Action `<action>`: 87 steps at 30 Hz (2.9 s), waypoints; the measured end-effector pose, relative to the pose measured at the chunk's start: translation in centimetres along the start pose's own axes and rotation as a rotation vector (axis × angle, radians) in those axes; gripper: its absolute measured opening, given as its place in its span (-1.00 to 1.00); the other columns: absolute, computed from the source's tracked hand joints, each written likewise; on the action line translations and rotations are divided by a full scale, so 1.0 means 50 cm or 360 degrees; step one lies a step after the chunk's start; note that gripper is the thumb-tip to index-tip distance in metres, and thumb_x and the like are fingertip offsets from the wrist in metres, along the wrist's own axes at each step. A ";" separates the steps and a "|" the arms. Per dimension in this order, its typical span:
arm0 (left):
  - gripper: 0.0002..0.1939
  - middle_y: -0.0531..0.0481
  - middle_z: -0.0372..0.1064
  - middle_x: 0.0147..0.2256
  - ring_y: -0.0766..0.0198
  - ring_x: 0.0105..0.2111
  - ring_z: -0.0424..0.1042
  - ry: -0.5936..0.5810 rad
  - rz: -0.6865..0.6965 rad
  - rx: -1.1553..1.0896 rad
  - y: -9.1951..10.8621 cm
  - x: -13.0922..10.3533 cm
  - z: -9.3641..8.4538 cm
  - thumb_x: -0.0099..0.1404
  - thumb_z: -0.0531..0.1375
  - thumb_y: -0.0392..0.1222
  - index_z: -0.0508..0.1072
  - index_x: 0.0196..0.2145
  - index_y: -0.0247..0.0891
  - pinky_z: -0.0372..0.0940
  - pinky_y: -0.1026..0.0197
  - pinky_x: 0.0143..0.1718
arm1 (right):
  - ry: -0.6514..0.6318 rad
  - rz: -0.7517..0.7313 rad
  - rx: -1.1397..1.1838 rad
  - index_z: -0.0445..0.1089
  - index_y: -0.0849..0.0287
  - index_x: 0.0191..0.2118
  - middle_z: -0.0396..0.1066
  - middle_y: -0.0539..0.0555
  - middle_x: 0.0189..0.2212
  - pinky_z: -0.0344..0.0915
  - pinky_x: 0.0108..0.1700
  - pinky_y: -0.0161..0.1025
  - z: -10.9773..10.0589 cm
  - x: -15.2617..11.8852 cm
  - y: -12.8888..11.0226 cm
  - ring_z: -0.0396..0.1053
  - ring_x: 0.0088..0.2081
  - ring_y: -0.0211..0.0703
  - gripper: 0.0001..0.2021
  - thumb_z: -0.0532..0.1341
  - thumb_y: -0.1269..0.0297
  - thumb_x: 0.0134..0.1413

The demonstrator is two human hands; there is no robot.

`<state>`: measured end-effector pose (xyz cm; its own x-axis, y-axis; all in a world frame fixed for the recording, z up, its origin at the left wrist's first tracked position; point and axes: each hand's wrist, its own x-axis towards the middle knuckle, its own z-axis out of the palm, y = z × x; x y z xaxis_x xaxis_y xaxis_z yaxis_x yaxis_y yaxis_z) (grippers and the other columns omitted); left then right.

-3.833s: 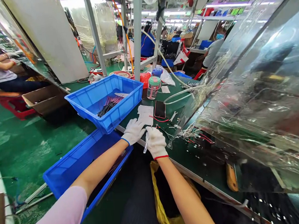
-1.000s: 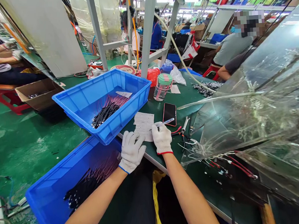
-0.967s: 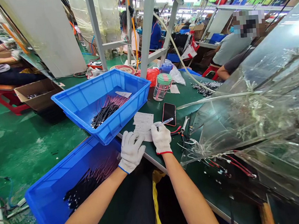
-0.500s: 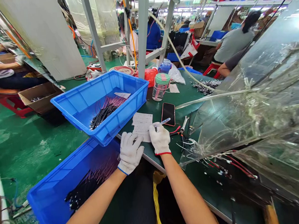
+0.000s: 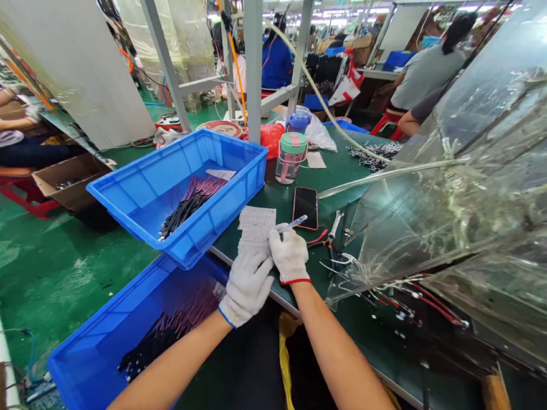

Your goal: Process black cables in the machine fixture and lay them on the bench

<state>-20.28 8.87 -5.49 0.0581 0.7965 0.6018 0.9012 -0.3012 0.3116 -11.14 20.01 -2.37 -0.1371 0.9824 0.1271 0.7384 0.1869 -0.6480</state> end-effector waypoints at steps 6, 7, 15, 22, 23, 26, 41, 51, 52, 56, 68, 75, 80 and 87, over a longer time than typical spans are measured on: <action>-0.64 -0.23 0.41 -0.05 0.00 0.03 0.33 0.0149 0.0056 -0.0041 -0.011 -0.001 0.021 0.23 0.09 -0.22 0.43 -0.04 -0.36 0.22 -0.13 0.13 | -0.0046 0.0057 -0.0045 0.47 0.09 -0.29 0.48 0.07 -0.41 0.15 -0.31 -0.24 -0.005 0.000 -0.007 0.41 -0.30 -0.04 -0.69 0.04 0.08 0.12; -0.65 -0.22 0.42 -0.06 0.00 0.02 0.34 0.0178 0.0071 -0.0047 -0.011 0.000 0.022 0.23 0.09 -0.23 0.43 -0.04 -0.35 0.23 -0.13 0.12 | -0.0051 0.0062 -0.0050 0.46 0.09 -0.29 0.48 0.07 -0.41 0.15 -0.30 -0.24 -0.005 0.000 -0.008 0.41 -0.29 -0.04 -0.70 0.04 0.08 0.12; -0.67 -0.21 0.46 -0.12 0.03 -0.02 0.37 0.0333 0.0105 -0.0062 -0.006 0.006 0.021 0.19 0.11 -0.28 0.46 -0.09 -0.37 0.26 -0.07 0.10 | -0.0061 0.0045 -0.0009 0.47 0.09 -0.27 0.48 0.06 -0.39 0.14 -0.30 -0.25 -0.006 -0.003 -0.008 0.41 -0.28 -0.05 -0.66 0.03 0.04 0.14; -0.62 -0.21 0.46 -0.07 0.01 0.03 0.35 0.0445 0.0144 -0.0062 -0.015 -0.002 0.038 0.21 0.08 -0.24 0.43 -0.03 -0.34 0.25 -0.11 0.10 | -0.0047 0.0035 0.0052 0.47 0.10 -0.26 0.47 0.08 -0.40 0.14 -0.31 -0.25 -0.007 -0.004 -0.008 0.41 -0.29 -0.05 -0.61 0.00 -0.02 0.15; -0.62 -0.21 0.46 -0.08 0.01 0.03 0.36 0.0461 0.0150 -0.0060 -0.015 -0.002 0.040 0.21 0.08 -0.24 0.43 -0.03 -0.34 0.25 -0.11 0.10 | -0.0049 0.0036 0.0053 0.47 0.10 -0.27 0.47 0.08 -0.40 0.14 -0.30 -0.25 -0.007 -0.004 -0.008 0.41 -0.29 -0.05 -0.61 0.00 -0.02 0.14; -0.62 -0.21 0.47 -0.09 0.01 0.01 0.37 0.0499 0.0159 -0.0045 -0.015 -0.003 0.041 0.21 0.08 -0.24 0.43 -0.03 -0.34 0.26 -0.11 0.09 | -0.0050 0.0027 0.0055 0.47 0.10 -0.28 0.47 0.08 -0.40 0.15 -0.31 -0.24 -0.006 -0.004 -0.007 0.41 -0.28 -0.03 -0.62 0.00 -0.02 0.13; -0.60 -0.23 0.47 -0.10 0.01 0.01 0.39 0.0502 0.0181 -0.0132 -0.021 0.003 0.049 0.20 0.04 -0.24 0.44 -0.04 -0.34 0.32 -0.11 0.03 | -0.0030 -0.0115 0.0072 0.46 0.11 -0.31 0.48 0.08 -0.42 0.18 -0.29 -0.24 0.001 -0.010 -0.004 0.41 -0.33 -0.05 -0.63 0.02 -0.02 0.10; -0.60 -0.21 0.46 -0.06 0.03 0.00 0.38 0.0473 0.0164 -0.0108 -0.022 -0.001 0.055 0.21 0.05 -0.22 0.44 -0.03 -0.33 0.30 -0.09 0.04 | 0.0012 0.0048 -0.0048 0.48 0.12 -0.29 0.45 0.08 -0.44 0.12 -0.33 -0.25 -0.002 -0.005 -0.006 0.37 -0.36 -0.08 -0.62 -0.01 0.03 0.12; -0.61 -0.21 0.47 -0.07 0.03 -0.01 0.39 0.0478 0.0161 -0.0103 -0.022 -0.001 0.054 0.21 0.05 -0.21 0.44 -0.03 -0.32 0.31 -0.08 0.03 | 0.0009 0.0049 -0.0060 0.49 0.12 -0.28 0.44 0.08 -0.45 0.11 -0.34 -0.25 -0.002 -0.005 -0.005 0.37 -0.36 -0.09 -0.62 -0.01 0.04 0.12; -0.64 -0.21 0.48 -0.13 0.04 -0.04 0.40 0.0513 0.0168 -0.0091 -0.020 0.000 0.050 0.20 0.05 -0.22 0.45 -0.08 -0.33 0.31 -0.07 0.01 | 0.0007 0.0045 -0.0073 0.49 0.10 -0.28 0.44 0.07 -0.46 0.10 -0.35 -0.25 -0.002 -0.004 -0.005 0.37 -0.37 -0.09 -0.63 -0.01 0.05 0.13; -0.64 -0.22 0.49 -0.15 0.03 -0.03 0.40 0.0535 0.0190 -0.0062 -0.014 0.008 0.038 0.21 0.04 -0.24 0.45 -0.08 -0.36 0.29 -0.07 0.02 | -0.0035 0.0032 -0.0079 0.49 0.14 -0.29 0.48 0.10 -0.40 0.16 -0.30 -0.25 -0.008 -0.009 -0.015 0.40 -0.30 -0.05 -0.62 0.00 0.05 0.15; -0.63 -0.20 0.50 -0.13 0.04 -0.05 0.41 0.0521 0.0159 -0.0035 -0.014 0.003 0.042 0.21 0.04 -0.23 0.45 -0.07 -0.35 0.29 -0.07 0.03 | -0.0042 0.0057 -0.0118 0.51 0.16 -0.27 0.48 0.12 -0.40 0.16 -0.32 -0.25 -0.008 -0.010 -0.017 0.40 -0.32 -0.06 -0.62 0.01 0.06 0.15; -0.62 -0.20 0.50 -0.13 0.03 -0.03 0.40 0.0525 0.0166 -0.0035 -0.015 0.002 0.043 0.21 0.04 -0.23 0.45 -0.05 -0.35 0.28 -0.09 0.04 | -0.0021 0.0032 -0.0130 0.51 0.16 -0.27 0.48 0.12 -0.41 0.15 -0.32 -0.24 -0.006 -0.010 -0.014 0.40 -0.33 -0.05 -0.60 -0.01 0.05 0.14; -0.63 -0.20 0.49 -0.13 0.03 -0.02 0.40 0.0525 0.0168 -0.0058 -0.017 0.004 0.043 0.20 0.04 -0.22 0.45 -0.06 -0.32 0.30 -0.09 0.03 | 0.0015 0.0028 -0.0112 0.50 0.15 -0.28 0.47 0.12 -0.41 0.14 -0.34 -0.25 -0.006 -0.011 -0.013 0.39 -0.33 -0.06 -0.59 -0.02 0.04 0.14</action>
<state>-20.11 10.41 -7.21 0.0030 0.5492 0.8357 0.8815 -0.3961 0.2571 -11.37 19.37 -1.78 -0.1176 0.9854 0.1232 0.7854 0.1682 -0.5956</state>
